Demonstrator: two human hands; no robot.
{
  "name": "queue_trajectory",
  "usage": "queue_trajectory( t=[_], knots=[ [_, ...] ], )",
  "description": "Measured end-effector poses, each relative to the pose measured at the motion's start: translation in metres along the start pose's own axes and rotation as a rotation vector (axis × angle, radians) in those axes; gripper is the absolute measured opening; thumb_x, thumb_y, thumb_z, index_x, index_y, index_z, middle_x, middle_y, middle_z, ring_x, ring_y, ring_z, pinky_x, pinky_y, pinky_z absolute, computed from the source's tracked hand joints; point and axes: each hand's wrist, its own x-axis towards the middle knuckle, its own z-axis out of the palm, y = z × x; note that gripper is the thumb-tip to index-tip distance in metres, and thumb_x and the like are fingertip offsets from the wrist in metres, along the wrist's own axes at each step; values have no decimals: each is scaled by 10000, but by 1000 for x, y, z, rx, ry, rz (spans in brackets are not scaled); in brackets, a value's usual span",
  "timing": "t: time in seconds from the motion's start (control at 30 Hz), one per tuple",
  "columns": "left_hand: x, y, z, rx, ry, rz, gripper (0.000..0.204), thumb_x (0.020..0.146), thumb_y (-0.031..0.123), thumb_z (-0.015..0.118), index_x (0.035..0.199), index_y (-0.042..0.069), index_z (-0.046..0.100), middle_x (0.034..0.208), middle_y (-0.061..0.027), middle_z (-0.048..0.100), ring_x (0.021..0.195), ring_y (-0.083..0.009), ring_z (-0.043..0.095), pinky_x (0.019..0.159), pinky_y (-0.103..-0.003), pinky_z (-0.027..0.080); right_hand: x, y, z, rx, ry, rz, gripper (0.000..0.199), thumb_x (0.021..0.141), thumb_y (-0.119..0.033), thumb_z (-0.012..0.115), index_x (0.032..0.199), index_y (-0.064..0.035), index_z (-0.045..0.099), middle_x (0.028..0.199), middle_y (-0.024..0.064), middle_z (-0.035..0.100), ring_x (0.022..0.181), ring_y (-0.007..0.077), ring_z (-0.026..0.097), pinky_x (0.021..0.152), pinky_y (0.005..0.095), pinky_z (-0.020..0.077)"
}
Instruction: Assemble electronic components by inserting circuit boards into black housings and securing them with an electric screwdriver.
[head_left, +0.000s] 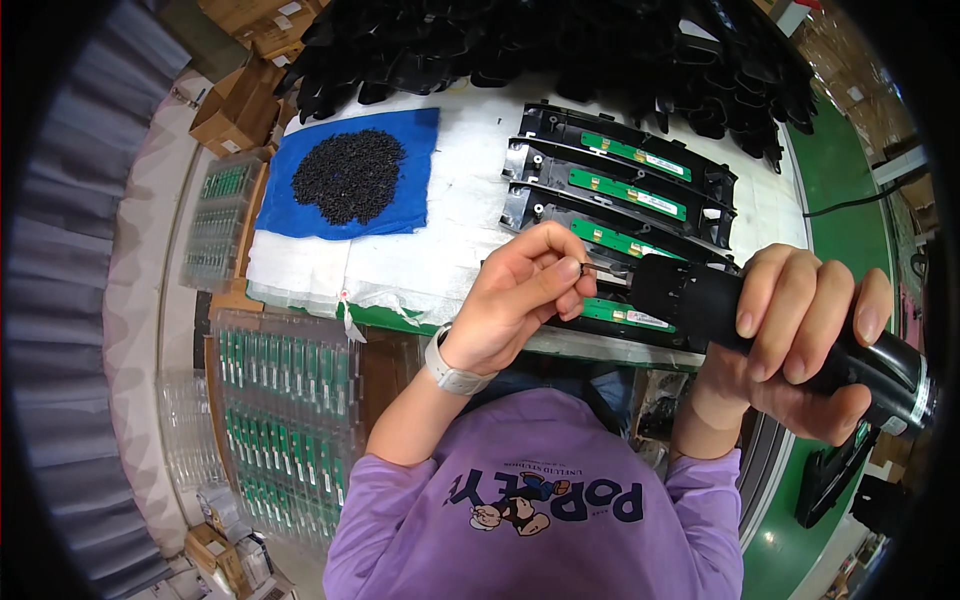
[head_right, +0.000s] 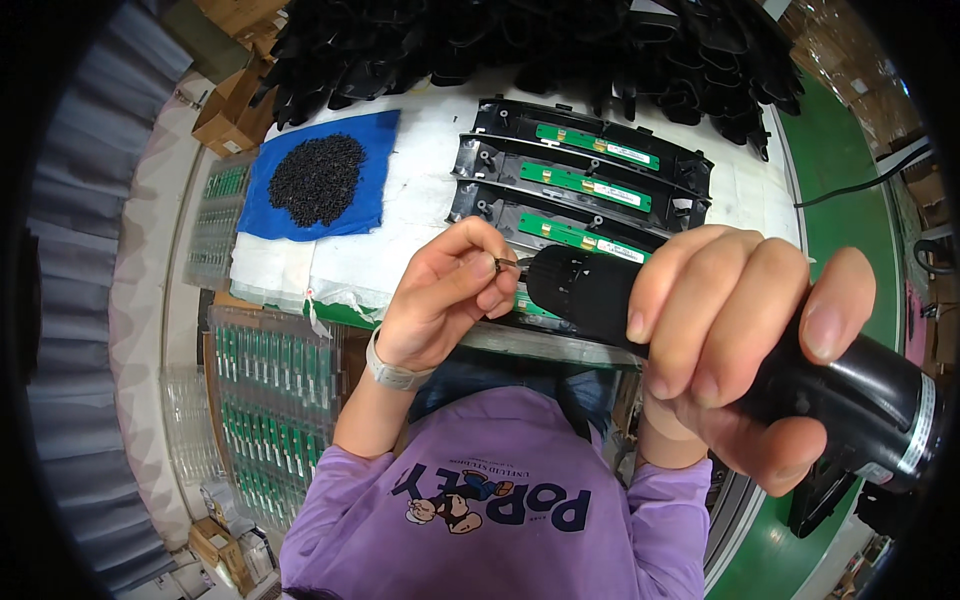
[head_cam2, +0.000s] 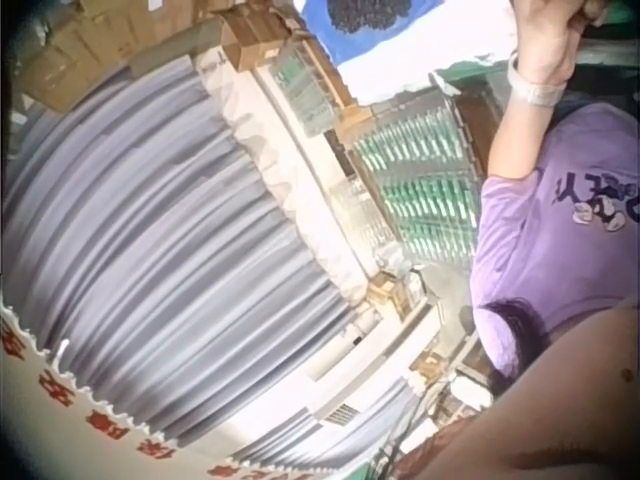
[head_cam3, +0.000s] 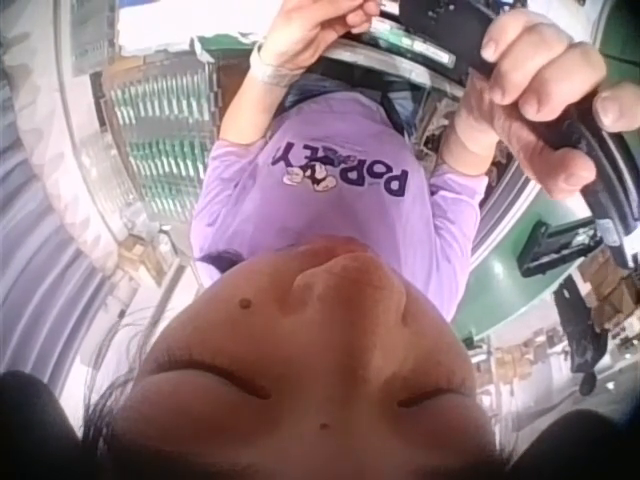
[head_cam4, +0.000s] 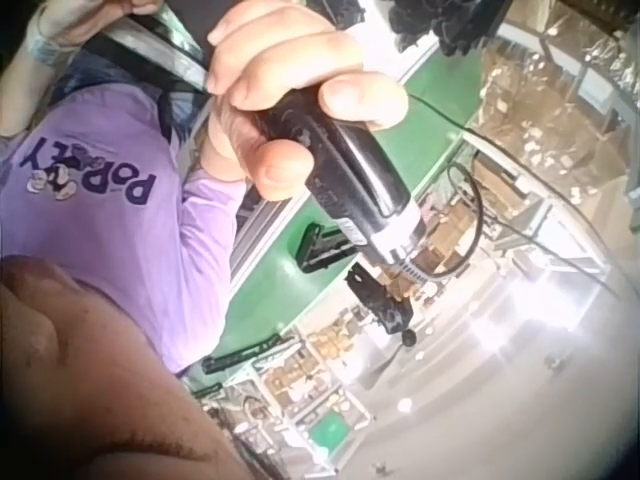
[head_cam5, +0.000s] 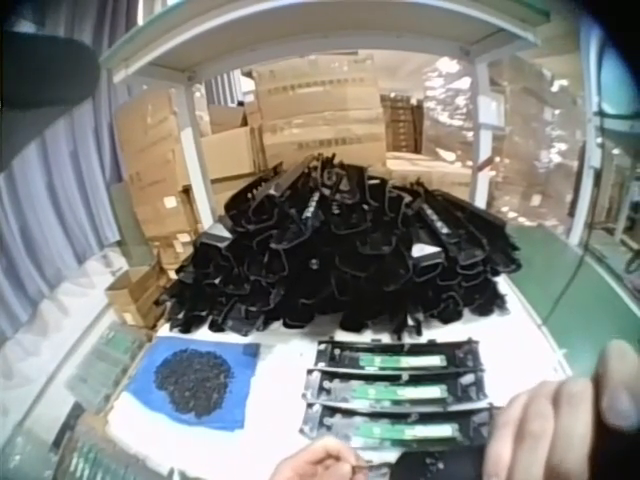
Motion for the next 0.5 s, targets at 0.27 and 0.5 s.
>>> queue_trajectory(
  t=[0.27, 0.5],
  knots=[
    [4, -3, 3, -2, 20, -38, 67, 933, 100, 525, 976, 50, 518, 851, -54, 575, 682, -69, 484, 641, -212, 428, -4, -2, -5, -33, -49, -54, 380, 770, -329, 688, 996, -113, 471, 616, -64, 528, 449, 50, 505, 521, 217, 431],
    [8, -8, 3, -34, 6, -46, 67, 930, 101, 526, 976, 54, 519, 850, -54, 583, 687, -73, 494, 640, -217, 432, -8, -6, -6, -56, -32, -56, 372, 779, -341, 670, 995, -112, 472, 618, -64, 522, 446, 50, 497, 527, 223, 430]
  ],
)
